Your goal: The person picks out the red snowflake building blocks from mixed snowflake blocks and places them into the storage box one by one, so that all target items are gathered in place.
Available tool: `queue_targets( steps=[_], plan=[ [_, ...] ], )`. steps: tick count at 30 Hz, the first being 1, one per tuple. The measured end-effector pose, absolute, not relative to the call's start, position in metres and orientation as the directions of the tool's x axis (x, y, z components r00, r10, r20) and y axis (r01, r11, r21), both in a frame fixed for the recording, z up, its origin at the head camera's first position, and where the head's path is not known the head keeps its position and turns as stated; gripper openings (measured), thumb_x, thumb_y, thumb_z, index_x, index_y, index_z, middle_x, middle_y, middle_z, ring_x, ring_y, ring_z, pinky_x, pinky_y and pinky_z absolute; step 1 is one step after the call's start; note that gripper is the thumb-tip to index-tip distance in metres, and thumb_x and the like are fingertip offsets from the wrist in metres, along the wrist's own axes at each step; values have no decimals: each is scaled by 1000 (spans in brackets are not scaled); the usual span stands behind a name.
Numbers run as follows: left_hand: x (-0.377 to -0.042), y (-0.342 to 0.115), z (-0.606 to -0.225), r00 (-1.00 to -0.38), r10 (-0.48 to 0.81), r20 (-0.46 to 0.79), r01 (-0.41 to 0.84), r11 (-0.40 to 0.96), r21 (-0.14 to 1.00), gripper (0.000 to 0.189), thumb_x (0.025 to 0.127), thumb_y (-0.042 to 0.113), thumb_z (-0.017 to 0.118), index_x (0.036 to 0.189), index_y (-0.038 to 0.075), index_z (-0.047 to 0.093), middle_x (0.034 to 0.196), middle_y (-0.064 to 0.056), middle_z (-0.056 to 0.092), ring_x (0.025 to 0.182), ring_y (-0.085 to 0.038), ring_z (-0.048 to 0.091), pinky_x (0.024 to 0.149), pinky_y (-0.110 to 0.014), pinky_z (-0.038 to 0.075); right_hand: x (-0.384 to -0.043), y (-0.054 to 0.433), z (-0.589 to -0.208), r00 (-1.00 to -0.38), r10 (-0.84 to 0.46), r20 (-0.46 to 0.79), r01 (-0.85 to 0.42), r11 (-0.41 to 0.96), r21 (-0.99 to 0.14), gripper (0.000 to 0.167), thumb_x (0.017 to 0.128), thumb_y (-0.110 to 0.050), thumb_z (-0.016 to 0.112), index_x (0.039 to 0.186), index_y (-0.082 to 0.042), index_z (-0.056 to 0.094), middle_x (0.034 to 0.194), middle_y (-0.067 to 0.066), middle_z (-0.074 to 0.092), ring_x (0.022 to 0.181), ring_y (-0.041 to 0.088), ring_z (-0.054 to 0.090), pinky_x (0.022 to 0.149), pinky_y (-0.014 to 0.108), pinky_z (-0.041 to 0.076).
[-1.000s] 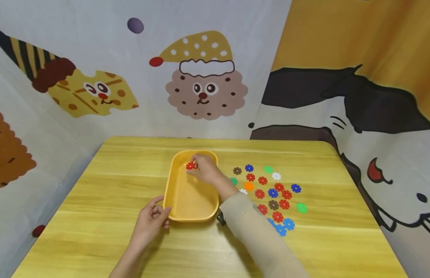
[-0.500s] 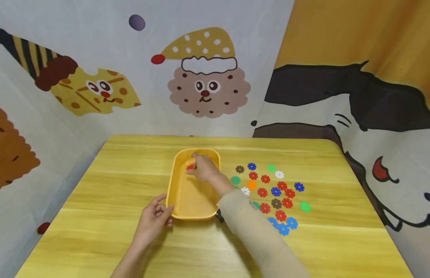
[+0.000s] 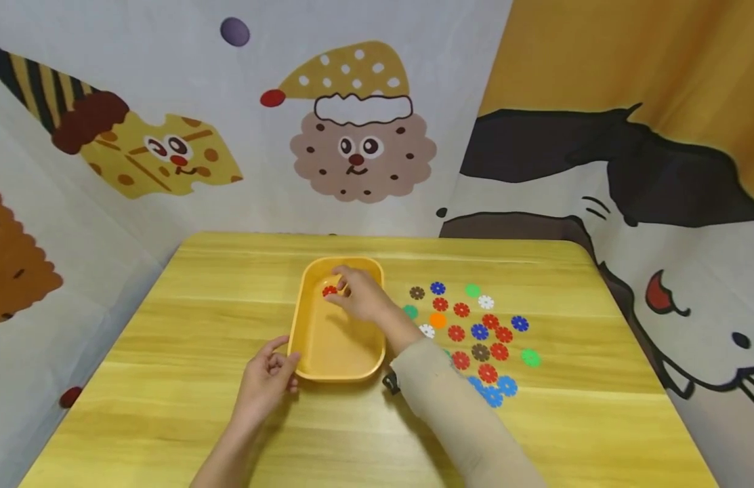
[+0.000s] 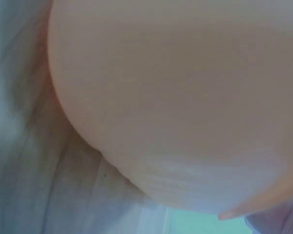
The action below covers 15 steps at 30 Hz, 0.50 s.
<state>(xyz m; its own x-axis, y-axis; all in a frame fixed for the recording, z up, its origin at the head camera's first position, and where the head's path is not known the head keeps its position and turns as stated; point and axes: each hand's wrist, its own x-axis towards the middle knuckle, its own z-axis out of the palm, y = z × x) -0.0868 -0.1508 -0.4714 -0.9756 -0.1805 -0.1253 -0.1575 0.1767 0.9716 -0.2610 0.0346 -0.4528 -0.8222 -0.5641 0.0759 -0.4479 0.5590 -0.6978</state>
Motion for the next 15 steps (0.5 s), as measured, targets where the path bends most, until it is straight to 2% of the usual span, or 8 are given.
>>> queue_targets(
  steps=[6,11,15],
  plan=[
    [-86,-150,-475,-976,-188,-110,-146,186,972,48,100,13,65,142,-3,49,83,-12,62,65,-24,65,57,-31,63,-250,48,-449,-818,-553,160,-488,521,-700,52,95,-24,74,137,1,56,99,8,65,82,16,65,70,26,59],
    [-88,-149,-476,-976,-193,-104,-138,175,975,47,99,9,66,141,-5,50,84,-13,61,64,-21,64,58,-29,63,-241,55,-447,-825,-524,210,-506,520,-689,48,95,-25,75,134,-1,59,93,1,63,76,11,62,64,24,57],
    [-88,-150,-475,-975,-195,-107,-141,167,976,46,98,5,65,141,-6,50,85,-14,61,65,-19,64,59,-28,63,-235,62,-446,-828,-486,279,-521,484,-703,41,94,-20,75,129,-2,63,91,2,64,71,11,59,60,24,55]
  ],
)
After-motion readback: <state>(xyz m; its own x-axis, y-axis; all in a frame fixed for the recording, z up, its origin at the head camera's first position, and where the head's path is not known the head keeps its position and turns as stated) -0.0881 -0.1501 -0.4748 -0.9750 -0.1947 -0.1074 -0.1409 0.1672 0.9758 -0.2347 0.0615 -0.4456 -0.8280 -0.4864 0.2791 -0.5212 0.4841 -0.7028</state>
